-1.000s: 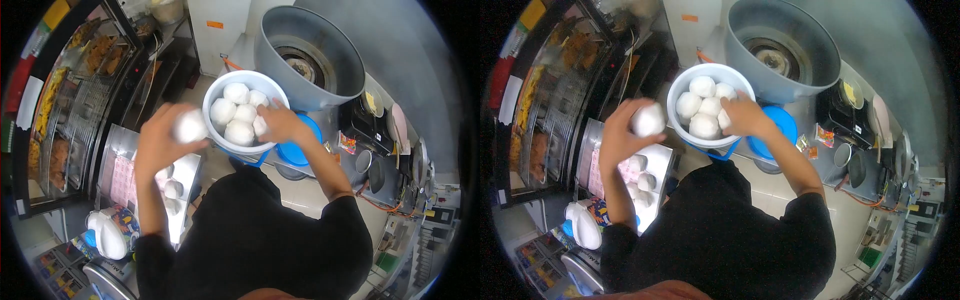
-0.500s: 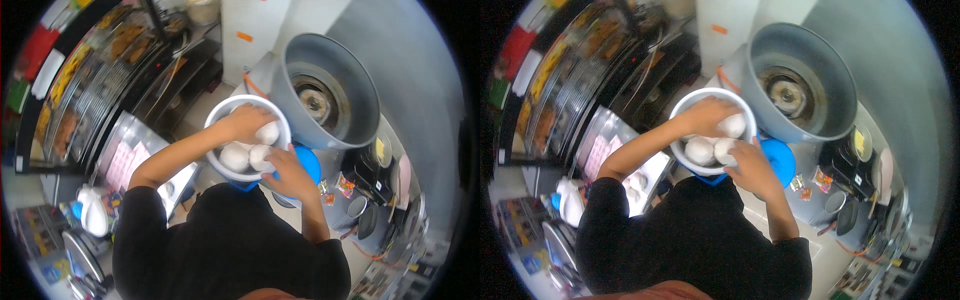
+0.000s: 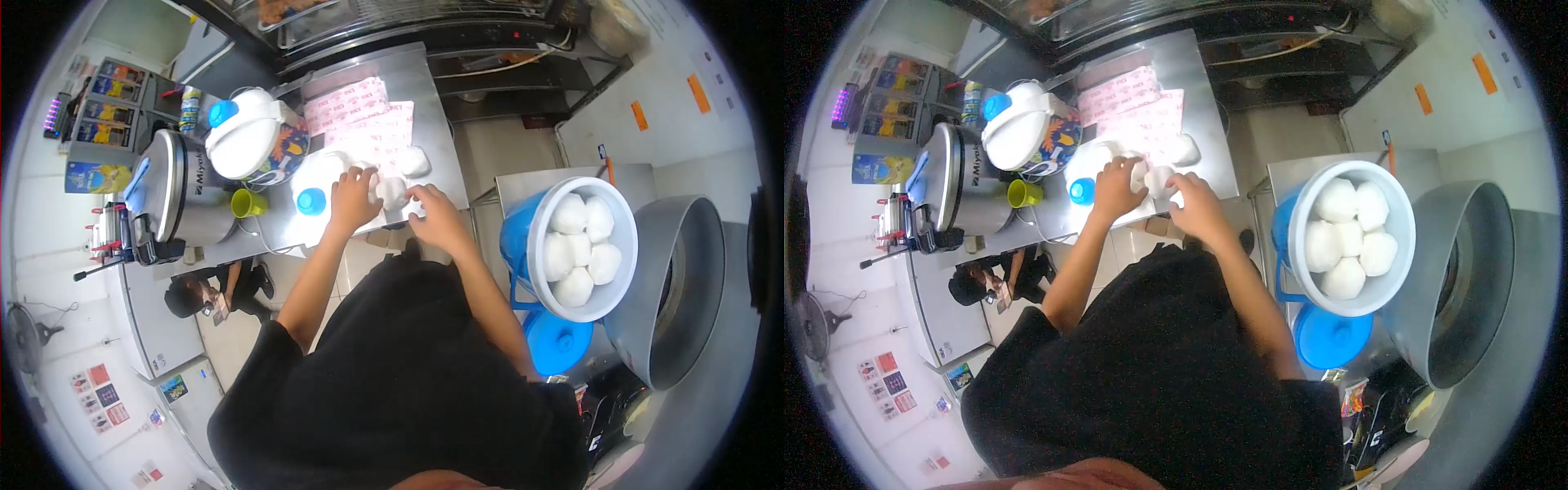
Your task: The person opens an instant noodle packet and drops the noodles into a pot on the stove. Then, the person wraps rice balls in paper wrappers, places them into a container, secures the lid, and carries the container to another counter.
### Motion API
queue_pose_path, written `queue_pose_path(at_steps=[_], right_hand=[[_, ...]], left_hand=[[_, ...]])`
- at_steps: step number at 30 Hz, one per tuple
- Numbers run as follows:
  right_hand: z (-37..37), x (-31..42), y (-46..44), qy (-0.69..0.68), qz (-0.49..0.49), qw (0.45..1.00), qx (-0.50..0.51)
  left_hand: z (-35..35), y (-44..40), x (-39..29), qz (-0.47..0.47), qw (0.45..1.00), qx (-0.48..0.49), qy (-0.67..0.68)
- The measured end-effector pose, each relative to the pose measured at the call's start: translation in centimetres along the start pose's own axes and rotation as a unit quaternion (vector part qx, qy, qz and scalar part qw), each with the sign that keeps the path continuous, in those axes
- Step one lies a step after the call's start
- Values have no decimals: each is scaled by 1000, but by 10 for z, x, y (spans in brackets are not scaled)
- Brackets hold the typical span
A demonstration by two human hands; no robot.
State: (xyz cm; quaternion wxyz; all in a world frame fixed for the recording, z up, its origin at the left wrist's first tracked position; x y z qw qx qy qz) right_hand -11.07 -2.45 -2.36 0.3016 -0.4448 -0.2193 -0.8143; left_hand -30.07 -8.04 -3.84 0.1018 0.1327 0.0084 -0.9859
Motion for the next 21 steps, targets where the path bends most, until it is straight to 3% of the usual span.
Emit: queue_pose_path(at_steps=[2,5,7,9,10,11,12,13,15,17,21], right_hand=[[-61,-34,-35,122,-56,991,-10],[-107,-29,-52,290,-24,954,-73],[-139,-56,-73,254,-86,962,-51],[-155,-87,-88,221,-98,966,-97],[-135,-74,-80,147,-147,977,-51],[-129,-67,-72,201,-103,968,-112],[-107,-45,-53,185,-121,964,-150],[-79,-24,-37,84,-136,982,-99],[-21,27,4,-36,-100,993,-43],[63,95,62,-65,-39,995,-57],[212,133,161,128,-26,953,-275]], left_hand=[[-15,14,26,-35,998,-27,-50],[-40,12,48,-41,998,31,-29],[-40,13,51,-29,998,49,-20],[-58,13,48,-59,997,38,-12],[-62,13,43,-90,995,30,-9],[-62,19,46,-49,999,6,0],[-64,22,48,-19,1000,6,-19],[-62,27,45,-7,1000,5,-15],[-56,30,39,-11,998,3,-61],[-52,28,33,-5,997,20,-70],[-58,24,37,-15,999,26,-19]])
Point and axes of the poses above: each hand's wrist, its own y-axis away from the middle knuckle, its own z-axis out of the back of the hand, x = y × z, the point moved 8 cm from there along -y, towards the middle knuckle, and after that the axes turned 5 degrees about -z, right-handed, at the moved point
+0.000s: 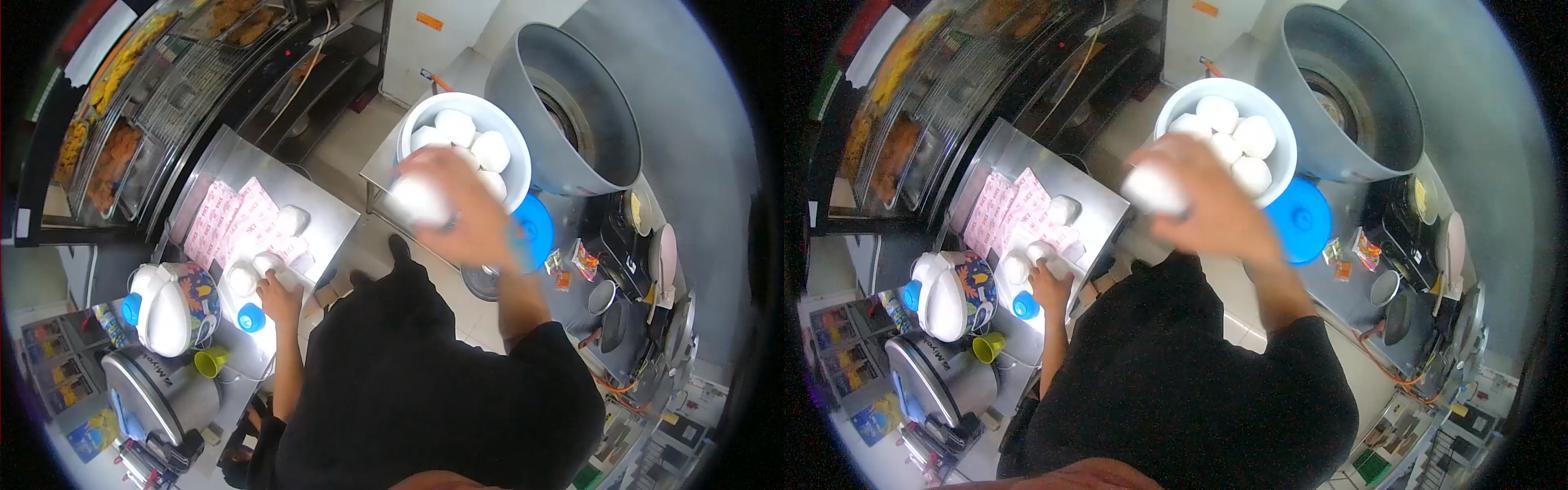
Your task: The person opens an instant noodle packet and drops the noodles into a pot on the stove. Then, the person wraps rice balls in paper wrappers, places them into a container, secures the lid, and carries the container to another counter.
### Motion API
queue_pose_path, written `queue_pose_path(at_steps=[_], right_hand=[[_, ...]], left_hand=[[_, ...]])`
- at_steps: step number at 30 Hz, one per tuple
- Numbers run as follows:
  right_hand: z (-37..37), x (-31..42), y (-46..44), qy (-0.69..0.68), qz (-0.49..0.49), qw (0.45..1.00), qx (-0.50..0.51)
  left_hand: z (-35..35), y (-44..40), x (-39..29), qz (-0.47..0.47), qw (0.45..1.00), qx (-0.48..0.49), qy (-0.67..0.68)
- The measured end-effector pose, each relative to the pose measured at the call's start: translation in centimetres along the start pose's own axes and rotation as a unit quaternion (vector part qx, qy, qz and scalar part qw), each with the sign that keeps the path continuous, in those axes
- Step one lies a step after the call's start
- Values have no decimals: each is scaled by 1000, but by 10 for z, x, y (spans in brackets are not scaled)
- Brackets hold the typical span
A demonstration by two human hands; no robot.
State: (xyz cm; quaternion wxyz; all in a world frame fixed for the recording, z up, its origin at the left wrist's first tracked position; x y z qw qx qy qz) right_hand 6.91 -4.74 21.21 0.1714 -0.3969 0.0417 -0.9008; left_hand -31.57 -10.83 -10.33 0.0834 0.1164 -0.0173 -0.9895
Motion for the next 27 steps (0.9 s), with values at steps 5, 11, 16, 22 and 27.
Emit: queue_pose_path(at_steps=[5,11,16,22,27], right_hand=[[35,-118,1,114,-119,986,-8],[15,-150,7,201,-154,967,20],[21,-160,11,169,-140,975,31],[32,-154,22,174,-120,977,40],[31,-171,33,176,-130,975,36]], left_hand=[[9,-2,5,-17,998,25,51],[105,-12,-37,-69,992,52,91],[220,-49,-195,-281,929,18,239],[240,-93,-386,-534,782,80,312],[166,-121,-463,-591,752,170,238]])
Point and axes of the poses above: each hand's wrist, its own y-axis away from the middle knuckle, its own z-axis out of the back of the hand, x = y × z, the point moved 8 cm from there along -y, towards the middle knuckle, and after that the axes turned 5 degrees about -z, right-handed, at the moved point
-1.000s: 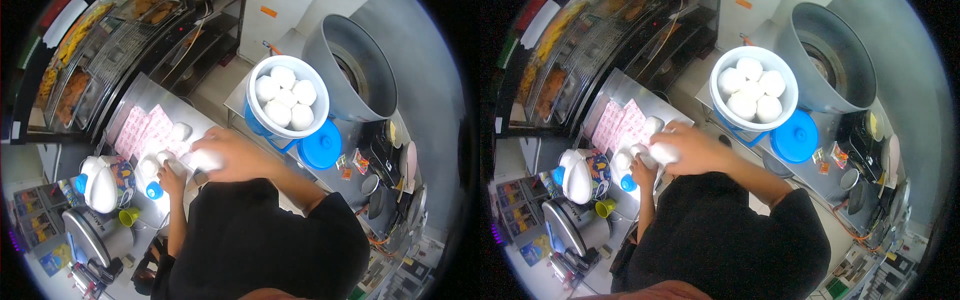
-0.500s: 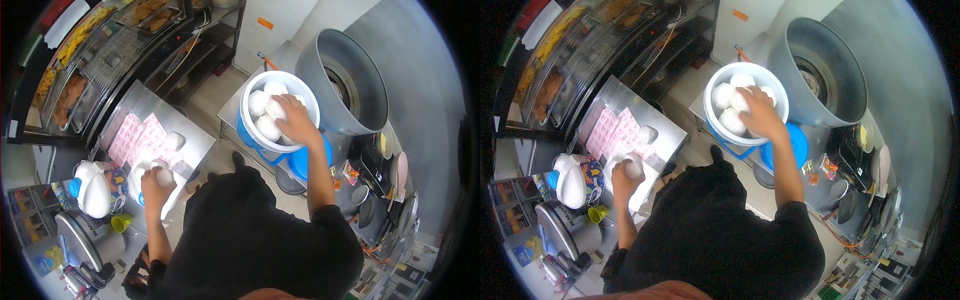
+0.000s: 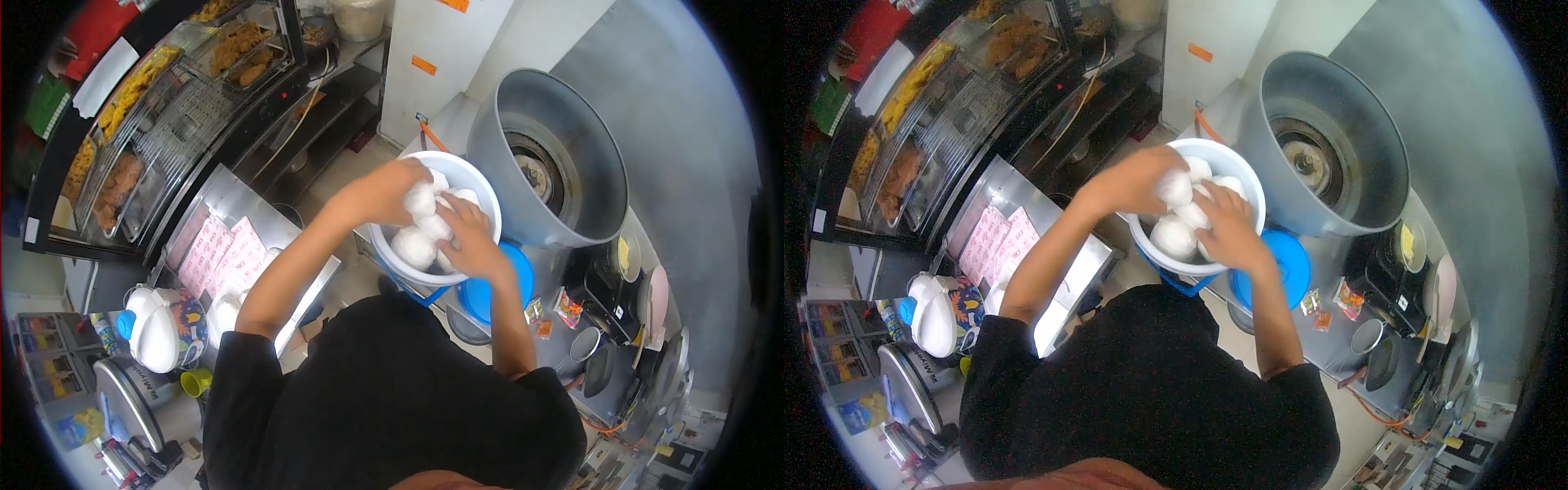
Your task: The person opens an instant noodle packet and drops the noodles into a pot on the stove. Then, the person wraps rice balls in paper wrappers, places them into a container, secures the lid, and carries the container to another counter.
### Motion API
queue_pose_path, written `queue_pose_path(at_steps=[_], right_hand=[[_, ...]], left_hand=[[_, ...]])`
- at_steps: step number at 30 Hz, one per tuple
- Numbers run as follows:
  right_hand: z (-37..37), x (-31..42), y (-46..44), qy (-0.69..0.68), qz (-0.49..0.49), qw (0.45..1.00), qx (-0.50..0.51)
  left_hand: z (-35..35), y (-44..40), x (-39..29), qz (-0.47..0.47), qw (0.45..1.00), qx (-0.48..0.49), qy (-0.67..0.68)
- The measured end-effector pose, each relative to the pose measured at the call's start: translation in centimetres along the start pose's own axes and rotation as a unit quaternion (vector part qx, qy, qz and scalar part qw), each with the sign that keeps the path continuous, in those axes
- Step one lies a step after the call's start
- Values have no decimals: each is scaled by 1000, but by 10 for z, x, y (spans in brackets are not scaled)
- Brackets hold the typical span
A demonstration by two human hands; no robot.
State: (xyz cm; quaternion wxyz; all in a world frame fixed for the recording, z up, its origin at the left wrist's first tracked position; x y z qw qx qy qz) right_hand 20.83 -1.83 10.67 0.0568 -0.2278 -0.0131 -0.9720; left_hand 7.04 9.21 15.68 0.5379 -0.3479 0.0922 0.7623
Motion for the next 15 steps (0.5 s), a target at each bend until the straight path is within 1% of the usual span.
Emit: queue_pose_path(at_steps=[4,7,9,10,11,12,13,15], right_hand=[[11,8,-3,-45,2,999,14],[12,10,-5,-25,3,1000,7],[10,14,-6,1,27,1000,-2],[9,16,-6,19,44,999,-14],[15,25,-8,-7,66,997,-41],[24,38,-10,-36,82,994,-70],[31,62,-13,-113,87,988,-65],[36,114,-8,-256,59,962,-68]], left_hand=[[-14,9,14,49,996,72,-26],[-31,17,15,37,997,33,-55],[-34,17,13,85,989,85,-87],[-47,20,26,64,993,55,-87],[-31,31,10,53,995,-1,-86],[-40,40,12,9,988,-96,-117],[-26,61,-4,-20,968,-216,-124],[1,115,-13,42,958,-281,28]])
Point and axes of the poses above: each hand's wrist, its own y-axis away from the middle knuckle, its own z-axis out of the back of the hand, x = y × z, the point moved 8 cm from there along -y, towards the middle knuckle, and after that the axes turned 5 degrees about -z, right-handed, at the moved point
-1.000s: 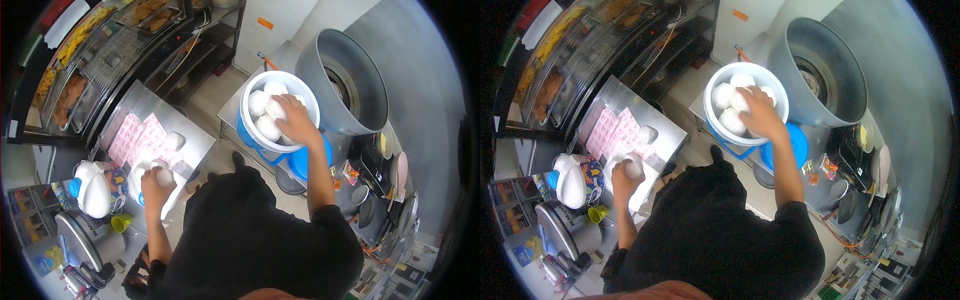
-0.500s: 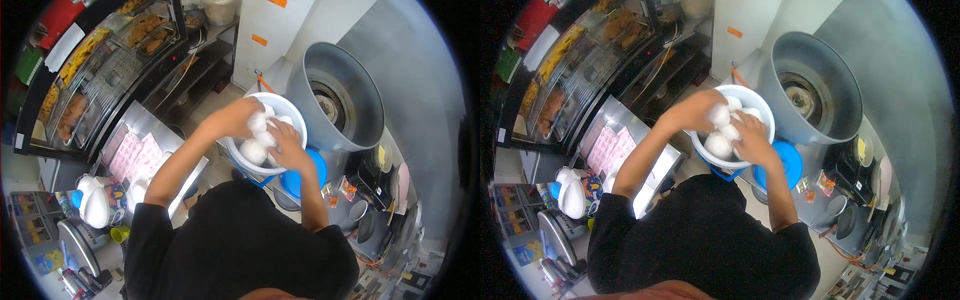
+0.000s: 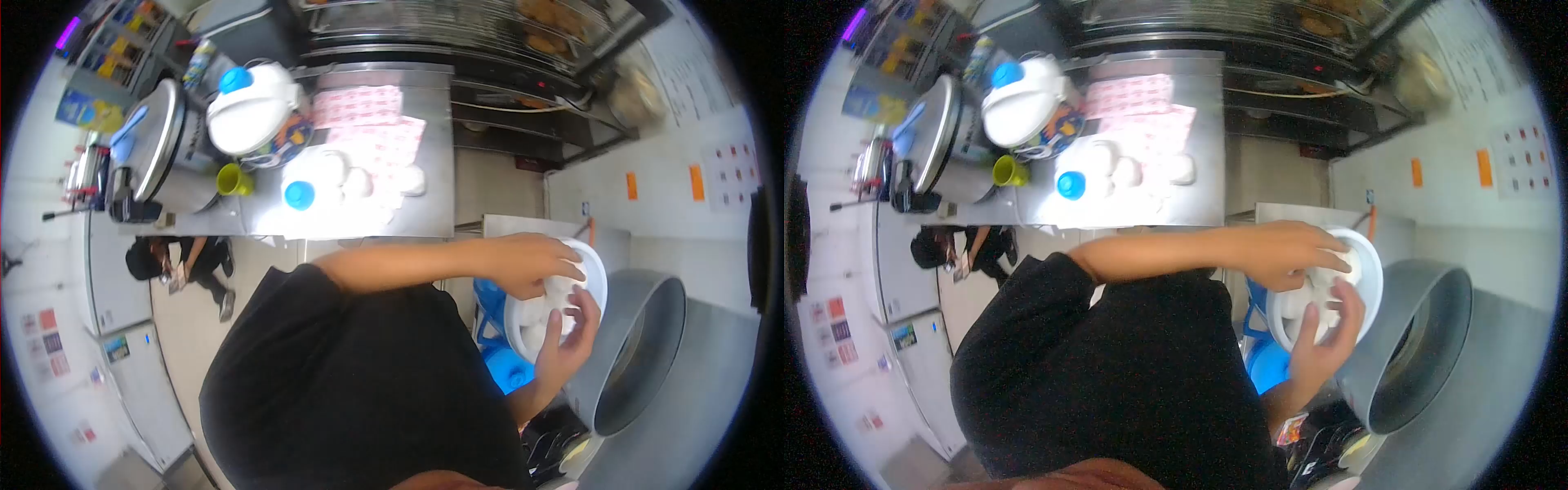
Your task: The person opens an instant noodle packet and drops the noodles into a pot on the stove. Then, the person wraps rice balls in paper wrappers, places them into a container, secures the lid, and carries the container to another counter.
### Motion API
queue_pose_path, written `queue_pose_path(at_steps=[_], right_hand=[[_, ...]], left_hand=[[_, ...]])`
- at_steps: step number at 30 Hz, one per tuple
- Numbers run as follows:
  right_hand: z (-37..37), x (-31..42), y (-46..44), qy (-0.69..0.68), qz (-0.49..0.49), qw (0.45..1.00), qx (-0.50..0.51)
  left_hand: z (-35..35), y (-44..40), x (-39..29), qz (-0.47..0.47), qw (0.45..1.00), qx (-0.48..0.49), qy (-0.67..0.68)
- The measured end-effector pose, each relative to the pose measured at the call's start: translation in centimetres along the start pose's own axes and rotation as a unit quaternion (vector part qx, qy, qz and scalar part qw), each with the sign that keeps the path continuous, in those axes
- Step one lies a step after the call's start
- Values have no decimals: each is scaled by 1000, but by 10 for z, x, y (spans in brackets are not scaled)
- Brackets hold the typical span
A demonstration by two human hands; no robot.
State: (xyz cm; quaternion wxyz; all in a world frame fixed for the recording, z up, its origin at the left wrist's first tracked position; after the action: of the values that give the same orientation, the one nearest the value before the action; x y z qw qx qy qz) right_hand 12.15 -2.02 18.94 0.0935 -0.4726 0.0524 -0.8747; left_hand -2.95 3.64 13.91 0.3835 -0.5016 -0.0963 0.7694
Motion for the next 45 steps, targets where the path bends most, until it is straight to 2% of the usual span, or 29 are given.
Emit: queue_pose_path(at_steps=[1,2,4,5,6,7,8,9,10,12,14,15,16,17,18,20,21,23,25,27,29,30,31,33,34,38,42,43,45], right_hand=[[-27,23,1,-88,45,993,65],[-56,46,1,-175,86,973,123],[-142,54,6,-195,54,947,248],[-196,47,4,-155,45,943,291],[-252,36,3,-152,70,941,293],[-308,12,3,-84,101,946,296],[-359,-12,1,65,140,942,299],[-385,-25,-11,182,138,942,244],[-401,-34,-26,297,134,927,184],[-429,-59,-41,267,61,923,269],[-459,-99,-46,285,19,893,347],[-473,-115,-48,290,33,904,313],[-486,-128,-51,299,39,914,272],[-501,-136,-52,300,69,899,311],[-497,-134,-55,280,37,906,314],[-449,-100,-50,223,-32,945,237],[-423,-73,-52,119,8,944,307],[-338,-8,-45,-106,85,914,382],[-221,56,-33,-190,159,886,392],[-118,77,-24,-153,207,918,303],[-34,69,-25,-62,150,969,185],[-3,47,-29,15,57,992,112],[27,23,-33,93,-38,994,38],[57,-32,-48,176,-91,979,-45],[55,-59,-54,188,-91,977,-44],[34,-121,-62,271,-72,959,-32],[34,-124,-52,254,-23,966,-36],[36,-127,-50,240,-25,970,-24],[43,-129,-51,212,-29,977,-5]], left_hand=[[20,21,-4,40,996,-27,76],[52,51,-2,41,993,-105,33],[109,135,24,253,945,-205,2],[136,190,53,256,911,-295,-135],[160,247,73,355,849,-308,-243],[184,286,81,423,795,-270,-339],[197,325,94,485,741,-252,-390],[205,354,106,539,683,-232,-436],[204,370,118,578,670,-201,-421],[202,397,132,649,638,-135,-392],[200,413,144,661,654,-152,-333],[196,417,155,662,668,-156,-301],[194,426,161,615,689,-177,-339],[190,432,167,557,718,-194,-370],[191,438,175,522,740,-215,-367],[195,441,189,514,752,-176,-374],[199,435,184,554,728,-158,-373],[209,427,176,572,727,-134,-355],[217,435,188,584,725,-92,-352],[230,441,187,592,714,-65,-369],[243,438,187,583,721,-49,-371],[250,427,175,613,705,-64,-350],[253,411,169,592,746,-99,-290],[261,382,152,541,808,-165,-163],[257,346,139,515,836,-144,-122],[198,170,45,286,955,-45,-59],[91,24,-47,91,991,101,5],[66,0,-65,29,989,144,-21],[14,-31,-78,26,981,193,1]])
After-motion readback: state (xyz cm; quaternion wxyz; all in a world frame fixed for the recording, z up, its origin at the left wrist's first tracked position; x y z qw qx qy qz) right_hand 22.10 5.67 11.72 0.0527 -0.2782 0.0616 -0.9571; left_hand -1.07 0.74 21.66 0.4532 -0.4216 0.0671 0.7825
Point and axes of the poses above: each hand's wrist, its own y-axis away from the middle knuckle, its own z-axis out of the back of the hand, x = y × z, the point moved 8 cm from there along -y, towards the middle knuckle, and after that the axes turned 5 degrees about -z, right-handed, at the moved point
